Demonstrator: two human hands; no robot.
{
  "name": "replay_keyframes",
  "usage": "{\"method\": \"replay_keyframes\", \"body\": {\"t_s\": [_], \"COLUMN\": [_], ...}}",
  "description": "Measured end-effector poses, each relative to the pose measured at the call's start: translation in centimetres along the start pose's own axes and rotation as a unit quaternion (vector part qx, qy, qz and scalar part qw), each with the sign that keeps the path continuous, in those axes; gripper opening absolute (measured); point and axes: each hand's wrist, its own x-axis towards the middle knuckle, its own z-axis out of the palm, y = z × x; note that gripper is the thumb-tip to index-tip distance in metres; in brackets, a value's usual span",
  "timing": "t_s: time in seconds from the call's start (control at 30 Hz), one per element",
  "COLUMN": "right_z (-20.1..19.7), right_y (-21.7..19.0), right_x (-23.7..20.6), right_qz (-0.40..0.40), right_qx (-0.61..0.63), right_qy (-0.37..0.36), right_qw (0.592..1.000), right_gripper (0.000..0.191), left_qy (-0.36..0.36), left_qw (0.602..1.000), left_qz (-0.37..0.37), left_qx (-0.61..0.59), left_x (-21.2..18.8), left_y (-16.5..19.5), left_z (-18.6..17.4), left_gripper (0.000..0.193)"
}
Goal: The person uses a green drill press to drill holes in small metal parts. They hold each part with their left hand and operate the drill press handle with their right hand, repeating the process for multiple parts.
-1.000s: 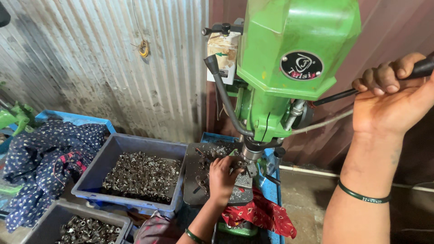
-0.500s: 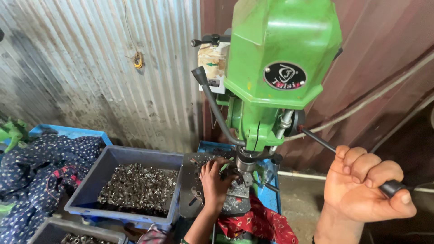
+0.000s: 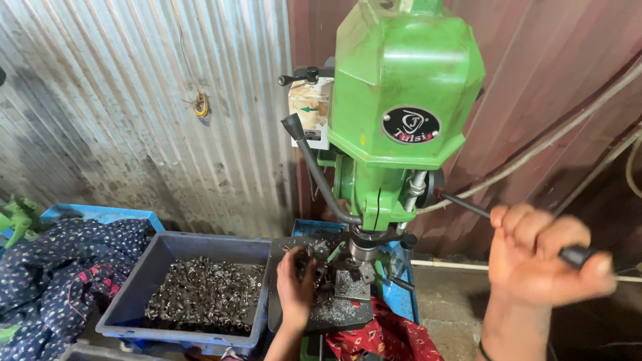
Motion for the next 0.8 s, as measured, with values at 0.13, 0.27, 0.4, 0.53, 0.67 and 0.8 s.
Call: {"method": "replay_keyframes", "body": {"t_s": [0.13, 0.27, 0.4, 0.53, 0.67, 0.8], "right_z": [3.4, 3.3, 2.0, 1.3, 0.8, 0.4], "right_y": [0.4, 1.8, 1.2, 0.7, 0.7, 0.5], "right_x": [6.5, 11.6, 13.1, 13.4, 13.1, 12.7], "right_qz": [0.109, 0.134, 0.165, 0.175, 0.107, 0.079], "right_qx": [0.275, 0.026, -0.116, -0.119, -0.092, -0.119], "right_qy": [0.066, -0.005, -0.083, -0.063, -0.040, -0.047], "right_qw": [0.953, 0.991, 0.976, 0.975, 0.989, 0.989], "right_gripper": [0.080, 0.073, 0.061, 0.050, 0.041, 0.039], "left_qy": [-0.092, -0.211, -0.276, -0.226, -0.171, -0.108], "left_qw": [0.994, 0.977, 0.952, 0.935, 0.937, 0.977], "left_qz": [-0.052, -0.006, -0.130, -0.193, -0.187, -0.121], "left_qx": [-0.010, 0.041, 0.002, -0.196, -0.240, -0.141], "left_x": [0.2, 0.5, 0.7, 0.2, -0.8, -1.5], "left_y": [1.8, 3.1, 2.6, 1.8, 2.3, 3.8], "left_z": [1.0, 1.5, 0.7, 0.0, 0.1, 1.2], "left_gripper": [0.022, 0.025, 0.023, 0.016, 0.024, 0.020]}}
